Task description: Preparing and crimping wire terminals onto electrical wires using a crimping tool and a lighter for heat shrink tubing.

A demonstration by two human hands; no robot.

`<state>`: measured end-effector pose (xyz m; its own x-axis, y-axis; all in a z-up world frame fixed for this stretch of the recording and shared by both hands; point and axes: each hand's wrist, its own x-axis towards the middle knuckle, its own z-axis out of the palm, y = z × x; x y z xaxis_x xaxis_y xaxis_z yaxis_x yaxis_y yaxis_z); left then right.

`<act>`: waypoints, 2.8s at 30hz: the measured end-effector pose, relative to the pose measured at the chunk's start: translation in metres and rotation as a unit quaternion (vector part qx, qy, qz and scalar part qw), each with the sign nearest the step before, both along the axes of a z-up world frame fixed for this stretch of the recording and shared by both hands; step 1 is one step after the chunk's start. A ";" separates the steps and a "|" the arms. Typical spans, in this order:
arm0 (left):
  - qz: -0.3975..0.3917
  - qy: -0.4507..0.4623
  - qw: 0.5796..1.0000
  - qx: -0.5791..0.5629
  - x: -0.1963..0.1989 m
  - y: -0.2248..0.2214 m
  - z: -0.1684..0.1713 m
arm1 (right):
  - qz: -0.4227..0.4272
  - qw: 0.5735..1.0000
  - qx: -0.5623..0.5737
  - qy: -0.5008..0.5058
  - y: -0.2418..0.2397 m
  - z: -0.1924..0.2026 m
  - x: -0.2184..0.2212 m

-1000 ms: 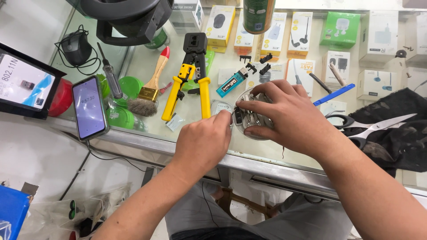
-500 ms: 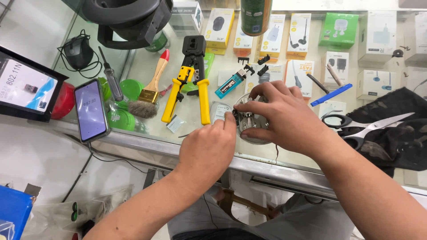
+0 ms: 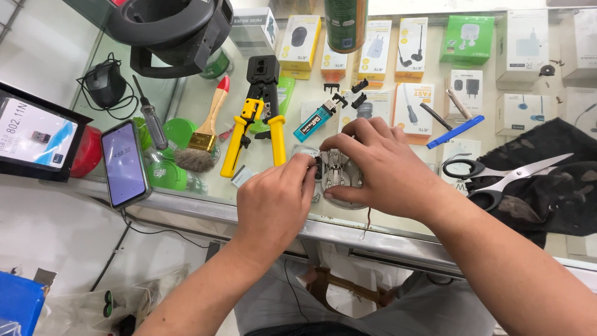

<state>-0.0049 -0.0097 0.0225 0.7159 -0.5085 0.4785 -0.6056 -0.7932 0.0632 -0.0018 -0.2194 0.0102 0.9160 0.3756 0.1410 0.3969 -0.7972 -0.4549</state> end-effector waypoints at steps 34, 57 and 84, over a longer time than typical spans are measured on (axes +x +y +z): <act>-0.167 0.008 0.982 -0.083 0.024 0.018 -0.029 | 0.006 0.998 0.058 0.034 0.007 0.003 0.004; -0.085 0.019 0.985 -0.151 0.016 0.018 -0.012 | 0.008 0.996 0.068 0.057 0.010 0.013 0.002; -0.093 0.137 0.979 -0.122 0.035 0.029 -0.012 | -0.044 0.989 -0.030 -0.135 0.025 -0.004 -0.013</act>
<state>0.0299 0.0188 0.0103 0.7405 -0.5361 0.4052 -0.6716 -0.6121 0.4175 -0.0149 -0.1943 0.0066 0.8777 0.3118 0.3639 0.4255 -0.8564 -0.2924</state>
